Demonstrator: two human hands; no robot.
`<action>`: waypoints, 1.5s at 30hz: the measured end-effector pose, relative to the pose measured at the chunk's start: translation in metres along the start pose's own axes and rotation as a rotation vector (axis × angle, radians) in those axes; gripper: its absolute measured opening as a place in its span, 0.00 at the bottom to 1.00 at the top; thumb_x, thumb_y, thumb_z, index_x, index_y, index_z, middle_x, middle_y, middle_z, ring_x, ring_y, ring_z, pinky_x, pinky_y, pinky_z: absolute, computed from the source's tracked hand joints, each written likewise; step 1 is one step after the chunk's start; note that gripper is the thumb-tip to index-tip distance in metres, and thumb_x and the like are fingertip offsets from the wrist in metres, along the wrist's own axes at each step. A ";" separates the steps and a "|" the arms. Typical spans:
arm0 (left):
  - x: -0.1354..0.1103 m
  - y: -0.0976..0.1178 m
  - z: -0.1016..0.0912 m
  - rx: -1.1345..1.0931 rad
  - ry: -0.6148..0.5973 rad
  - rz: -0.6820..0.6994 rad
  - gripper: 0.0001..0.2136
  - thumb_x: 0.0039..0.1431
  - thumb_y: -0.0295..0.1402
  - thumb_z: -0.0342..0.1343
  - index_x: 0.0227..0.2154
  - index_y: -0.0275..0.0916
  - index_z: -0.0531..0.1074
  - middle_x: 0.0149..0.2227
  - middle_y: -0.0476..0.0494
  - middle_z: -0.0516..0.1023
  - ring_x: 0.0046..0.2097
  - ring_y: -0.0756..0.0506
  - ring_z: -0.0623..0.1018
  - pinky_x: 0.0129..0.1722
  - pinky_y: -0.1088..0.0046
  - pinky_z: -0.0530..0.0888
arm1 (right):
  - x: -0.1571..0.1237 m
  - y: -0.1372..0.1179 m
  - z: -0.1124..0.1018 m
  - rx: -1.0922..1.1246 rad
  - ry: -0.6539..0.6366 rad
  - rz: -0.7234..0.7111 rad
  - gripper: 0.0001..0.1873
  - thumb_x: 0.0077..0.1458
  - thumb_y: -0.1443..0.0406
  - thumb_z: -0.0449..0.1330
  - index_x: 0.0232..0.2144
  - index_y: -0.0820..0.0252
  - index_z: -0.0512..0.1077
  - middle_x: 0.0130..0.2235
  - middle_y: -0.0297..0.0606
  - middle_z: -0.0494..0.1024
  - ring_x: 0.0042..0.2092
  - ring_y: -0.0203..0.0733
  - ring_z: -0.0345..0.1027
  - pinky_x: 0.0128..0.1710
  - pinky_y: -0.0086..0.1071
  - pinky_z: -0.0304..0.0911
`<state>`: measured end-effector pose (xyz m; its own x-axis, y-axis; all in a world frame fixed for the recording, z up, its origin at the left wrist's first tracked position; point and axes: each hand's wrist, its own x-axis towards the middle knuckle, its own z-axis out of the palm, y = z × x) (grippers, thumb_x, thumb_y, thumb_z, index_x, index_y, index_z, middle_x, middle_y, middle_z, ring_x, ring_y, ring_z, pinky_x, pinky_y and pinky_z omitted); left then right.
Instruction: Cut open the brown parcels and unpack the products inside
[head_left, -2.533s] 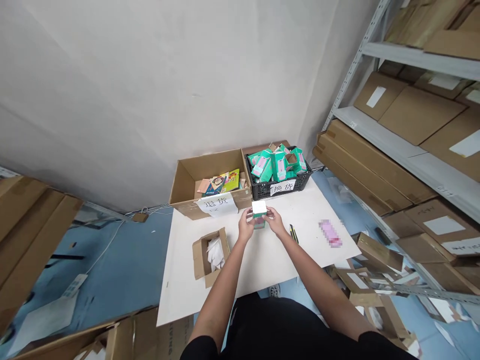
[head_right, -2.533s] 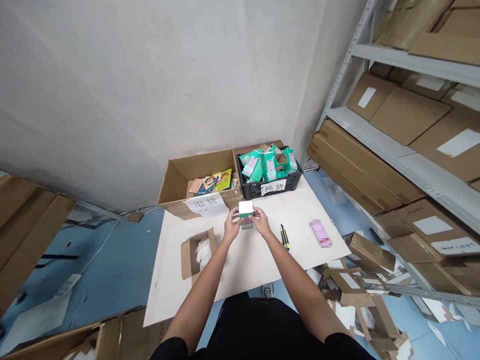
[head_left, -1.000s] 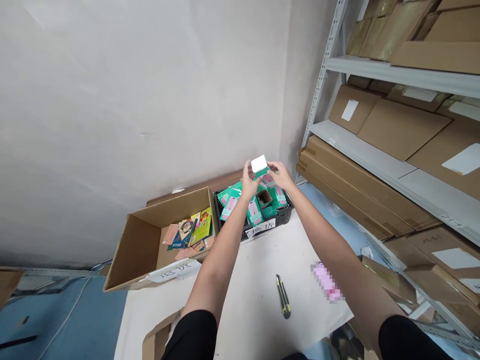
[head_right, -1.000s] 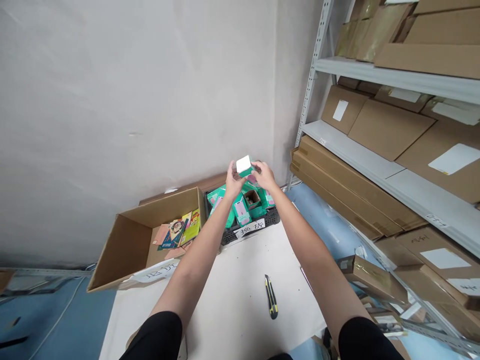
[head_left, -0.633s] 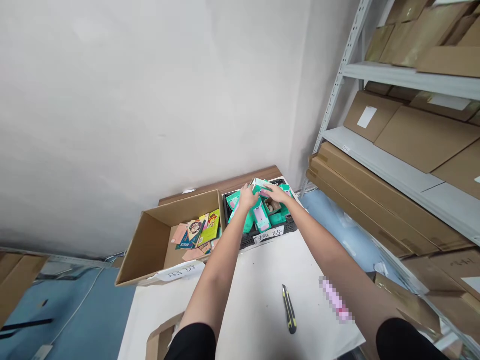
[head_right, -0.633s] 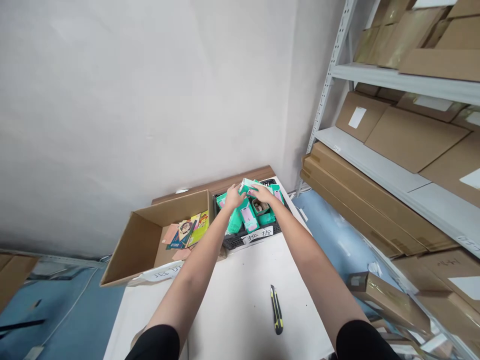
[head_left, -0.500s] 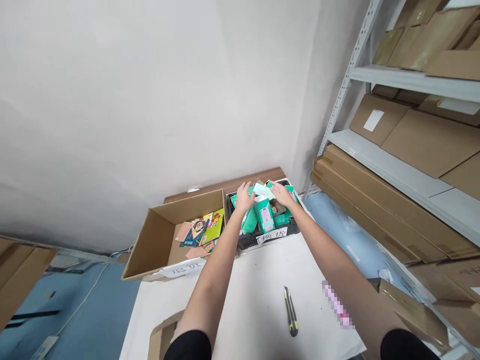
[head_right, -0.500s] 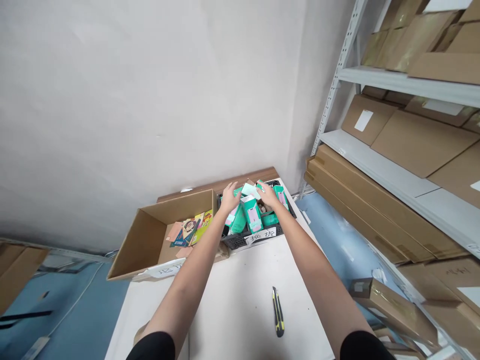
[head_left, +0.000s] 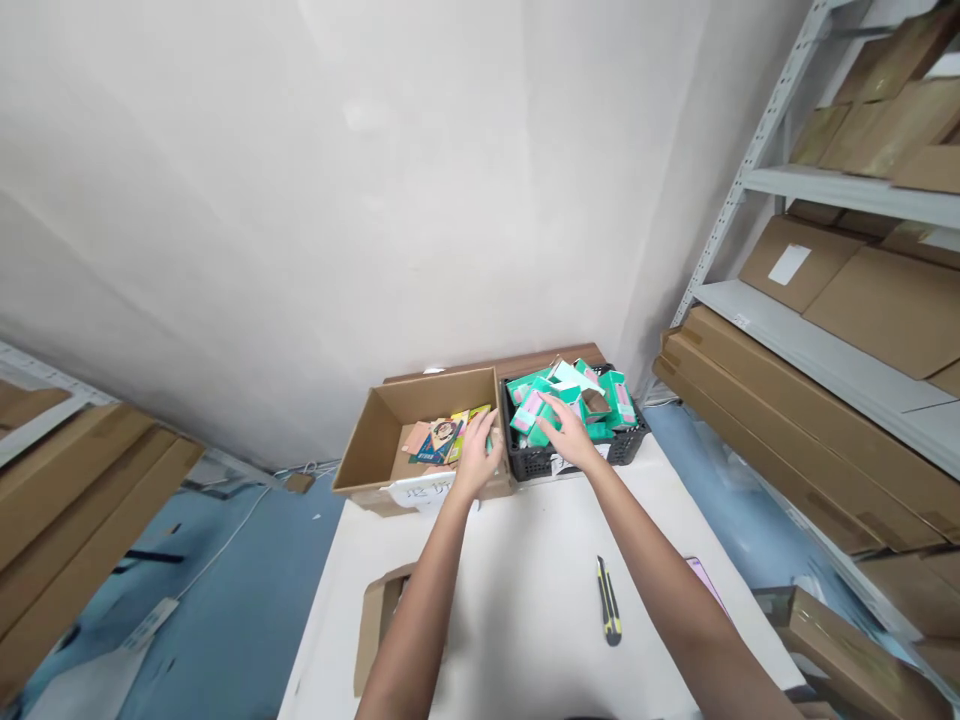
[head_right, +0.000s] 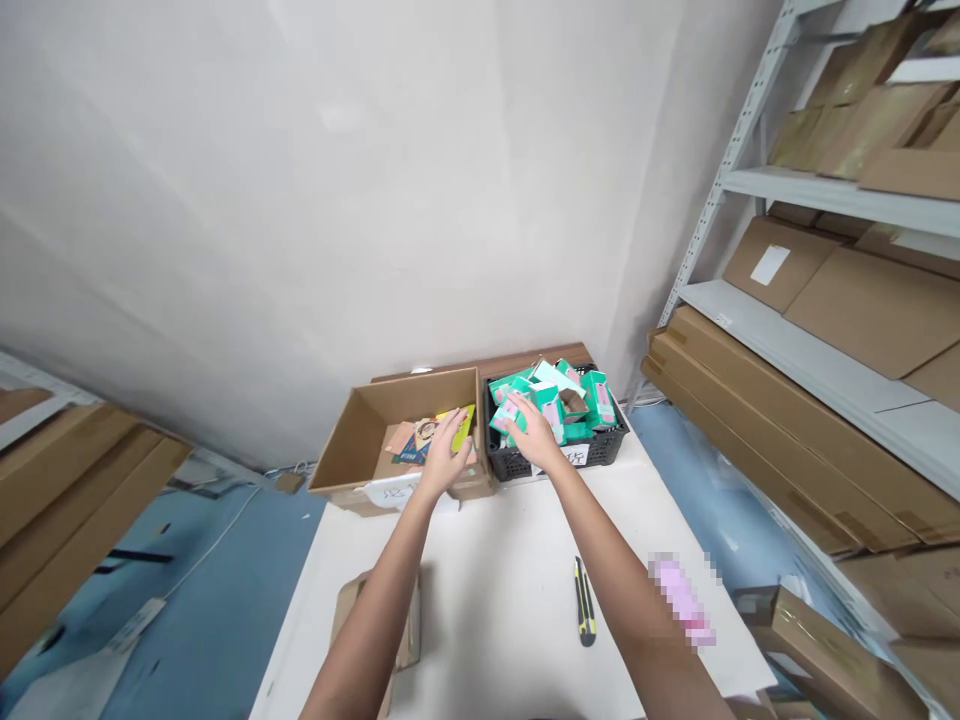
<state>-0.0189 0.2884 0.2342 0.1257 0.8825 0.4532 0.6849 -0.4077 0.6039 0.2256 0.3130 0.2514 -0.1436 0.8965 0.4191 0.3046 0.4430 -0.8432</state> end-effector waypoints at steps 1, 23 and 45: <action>-0.019 -0.002 -0.013 -0.005 0.002 -0.009 0.26 0.70 0.35 0.53 0.69 0.45 0.67 0.71 0.36 0.68 0.73 0.37 0.66 0.73 0.49 0.63 | -0.012 -0.010 0.014 -0.002 -0.010 -0.003 0.29 0.65 0.58 0.61 0.67 0.48 0.72 0.68 0.43 0.71 0.70 0.53 0.64 0.70 0.50 0.62; -0.452 -0.126 -0.094 0.122 -0.552 -0.636 0.19 0.55 0.24 0.64 0.50 0.41 0.81 0.79 0.40 0.51 0.76 0.35 0.60 0.66 0.57 0.72 | -0.356 -0.026 0.333 -0.443 -0.740 0.380 0.27 0.46 0.73 0.71 0.50 0.60 0.82 0.76 0.53 0.56 0.77 0.69 0.45 0.73 0.60 0.50; -0.346 0.314 0.225 -0.248 -0.575 0.445 0.10 0.64 0.30 0.62 0.44 0.51 0.84 0.73 0.49 0.66 0.73 0.34 0.65 0.72 0.45 0.67 | -0.584 -0.051 -0.173 -0.648 0.683 0.655 0.14 0.59 0.72 0.65 0.44 0.52 0.85 0.75 0.41 0.61 0.78 0.58 0.45 0.75 0.61 0.48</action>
<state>0.3141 -0.0920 0.1189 0.7520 0.5780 0.3168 0.3095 -0.7340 0.6045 0.4570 -0.2340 0.1083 0.7021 0.6755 0.2253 0.5883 -0.3719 -0.7180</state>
